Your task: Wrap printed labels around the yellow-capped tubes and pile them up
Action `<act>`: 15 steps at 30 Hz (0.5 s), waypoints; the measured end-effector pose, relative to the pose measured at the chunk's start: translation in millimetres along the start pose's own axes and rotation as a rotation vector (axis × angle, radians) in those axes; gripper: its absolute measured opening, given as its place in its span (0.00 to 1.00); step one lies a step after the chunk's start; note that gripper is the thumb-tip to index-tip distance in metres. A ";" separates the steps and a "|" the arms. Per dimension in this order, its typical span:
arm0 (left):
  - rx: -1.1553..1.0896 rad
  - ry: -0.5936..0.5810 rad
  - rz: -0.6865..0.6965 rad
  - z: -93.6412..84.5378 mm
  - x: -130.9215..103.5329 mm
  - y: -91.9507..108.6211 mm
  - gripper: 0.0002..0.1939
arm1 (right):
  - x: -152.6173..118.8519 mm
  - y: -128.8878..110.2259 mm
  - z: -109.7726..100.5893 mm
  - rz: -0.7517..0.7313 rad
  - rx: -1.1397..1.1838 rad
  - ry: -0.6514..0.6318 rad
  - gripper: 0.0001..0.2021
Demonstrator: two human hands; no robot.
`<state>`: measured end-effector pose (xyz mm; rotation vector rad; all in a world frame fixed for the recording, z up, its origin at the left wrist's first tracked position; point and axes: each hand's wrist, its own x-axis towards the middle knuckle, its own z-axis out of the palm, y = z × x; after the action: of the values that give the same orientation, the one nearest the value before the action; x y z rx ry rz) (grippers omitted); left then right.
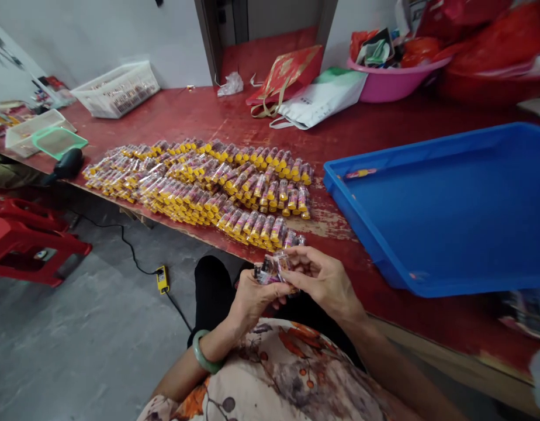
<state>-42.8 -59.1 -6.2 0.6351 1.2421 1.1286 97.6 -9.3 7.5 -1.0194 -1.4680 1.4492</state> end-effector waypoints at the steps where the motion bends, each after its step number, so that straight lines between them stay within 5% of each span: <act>1: -0.015 -0.001 0.013 1.0 2.6 0.5 0.17 | 2.9 -1.9 2.1 0.018 0.019 0.016 0.17; 6: -0.197 0.095 0.050 -4.1 18.8 7.5 0.19 | 45.8 -11.7 -9.6 0.081 0.068 0.169 0.21; 10: -0.271 0.138 0.030 -10.3 24.1 14.1 0.24 | 125.9 -8.6 -31.9 0.095 -0.456 0.417 0.22; 15: -0.381 0.056 -0.068 -11.1 20.6 22.0 0.23 | 199.8 3.3 -37.5 0.161 -0.809 0.437 0.15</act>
<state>-61.6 -34.3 1.9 0.2739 1.0489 1.2897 65.0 191.3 6.4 -1.8368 -1.6771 0.6233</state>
